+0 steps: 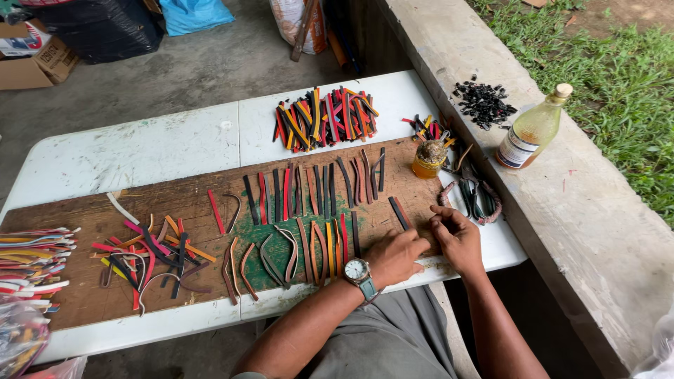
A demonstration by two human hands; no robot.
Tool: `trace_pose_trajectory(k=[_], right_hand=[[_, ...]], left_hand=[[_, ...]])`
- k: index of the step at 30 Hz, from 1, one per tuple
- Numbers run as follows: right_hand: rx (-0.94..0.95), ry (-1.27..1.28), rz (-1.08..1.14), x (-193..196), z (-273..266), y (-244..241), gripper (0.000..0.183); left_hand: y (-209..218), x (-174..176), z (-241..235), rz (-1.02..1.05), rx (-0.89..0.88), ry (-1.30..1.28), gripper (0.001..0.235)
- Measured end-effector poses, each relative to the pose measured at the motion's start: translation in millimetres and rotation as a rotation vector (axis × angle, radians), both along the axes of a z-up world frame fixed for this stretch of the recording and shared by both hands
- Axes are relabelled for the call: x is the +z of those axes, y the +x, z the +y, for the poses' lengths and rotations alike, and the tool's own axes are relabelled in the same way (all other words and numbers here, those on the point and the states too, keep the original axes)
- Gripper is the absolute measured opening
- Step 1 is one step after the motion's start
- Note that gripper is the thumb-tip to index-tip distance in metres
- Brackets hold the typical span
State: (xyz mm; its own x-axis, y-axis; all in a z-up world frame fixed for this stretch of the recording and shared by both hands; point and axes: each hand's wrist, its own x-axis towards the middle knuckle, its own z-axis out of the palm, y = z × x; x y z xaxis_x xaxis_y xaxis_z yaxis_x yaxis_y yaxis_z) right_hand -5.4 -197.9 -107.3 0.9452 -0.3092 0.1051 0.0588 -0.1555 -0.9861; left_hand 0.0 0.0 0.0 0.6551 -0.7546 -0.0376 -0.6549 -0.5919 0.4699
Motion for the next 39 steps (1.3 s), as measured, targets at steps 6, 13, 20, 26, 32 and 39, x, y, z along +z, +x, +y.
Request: trace_pose_trajectory(k=[6,13,20,26,32,39], right_hand=[[-0.027,0.065,-0.075,5,2,-2,0.025],[0.029,0.089,0.044,1,-4,-2,0.025],[0.113,0.167,0.055,3,-13,3,0.027],[0.05,0.144,0.088,1,-12,4,0.028],[-0.019,0.125,0.157,3,-11,5,0.027],[-0.045,0.067,0.192,2,-9,3,0.026]], left_hand=[[35,-58,-24,-0.021,-0.085,0.115,0.028],[70,-29,-14,0.009,-0.138,-0.054,0.014],[77,18,19,-0.163,-0.033,0.012,0.012],[197,86,87,-0.299,0.388,-0.145,0.014],[298,94,140,-0.6,0.418,-0.004,0.013],[307,25,121,-0.28,0.535,0.257,0.063]])
